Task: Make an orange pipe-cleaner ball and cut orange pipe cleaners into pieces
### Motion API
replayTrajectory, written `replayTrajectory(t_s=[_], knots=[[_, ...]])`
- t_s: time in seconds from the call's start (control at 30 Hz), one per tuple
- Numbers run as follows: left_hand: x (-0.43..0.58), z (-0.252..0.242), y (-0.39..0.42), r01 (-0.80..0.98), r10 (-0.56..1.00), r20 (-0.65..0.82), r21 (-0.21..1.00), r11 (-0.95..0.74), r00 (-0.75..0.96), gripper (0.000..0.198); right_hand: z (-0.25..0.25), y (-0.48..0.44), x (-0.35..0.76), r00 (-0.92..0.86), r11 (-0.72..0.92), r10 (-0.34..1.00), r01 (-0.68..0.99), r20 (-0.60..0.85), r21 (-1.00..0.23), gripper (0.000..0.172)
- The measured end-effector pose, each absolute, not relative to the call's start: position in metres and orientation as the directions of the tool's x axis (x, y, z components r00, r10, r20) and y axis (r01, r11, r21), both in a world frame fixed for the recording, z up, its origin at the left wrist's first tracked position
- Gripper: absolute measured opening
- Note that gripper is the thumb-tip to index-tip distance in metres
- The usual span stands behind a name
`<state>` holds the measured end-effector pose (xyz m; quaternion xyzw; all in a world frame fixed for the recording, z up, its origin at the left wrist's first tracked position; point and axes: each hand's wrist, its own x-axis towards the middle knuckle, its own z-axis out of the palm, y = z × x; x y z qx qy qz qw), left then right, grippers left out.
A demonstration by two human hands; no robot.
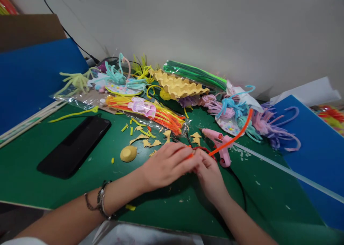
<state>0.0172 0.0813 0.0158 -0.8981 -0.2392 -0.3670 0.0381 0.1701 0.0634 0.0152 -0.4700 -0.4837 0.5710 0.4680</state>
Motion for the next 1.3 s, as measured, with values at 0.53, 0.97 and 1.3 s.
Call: replayTrajectory(t_s=[0.53,0.97,1.3], knots=[[0.014,0.016,0.085,0.355,0.758,0.438,0.693,-0.627,0.484,0.04,0.021,0.068,0.182,-0.192,0.591,0.77,0.574,0.608,-0.567,0.012],[0.015,0.014,0.087,0.46,0.53,0.596,0.283,-0.841,0.603,0.023,0.02,0.07,0.186,-0.398,0.564,0.825,0.614,0.401,-0.552,0.013],[0.016,0.006,0.086,0.478,0.531,0.614,0.269,-0.836,0.583,0.022,0.025,0.071,0.184,-0.357,0.332,0.921,0.508,0.157,-0.795,0.019]])
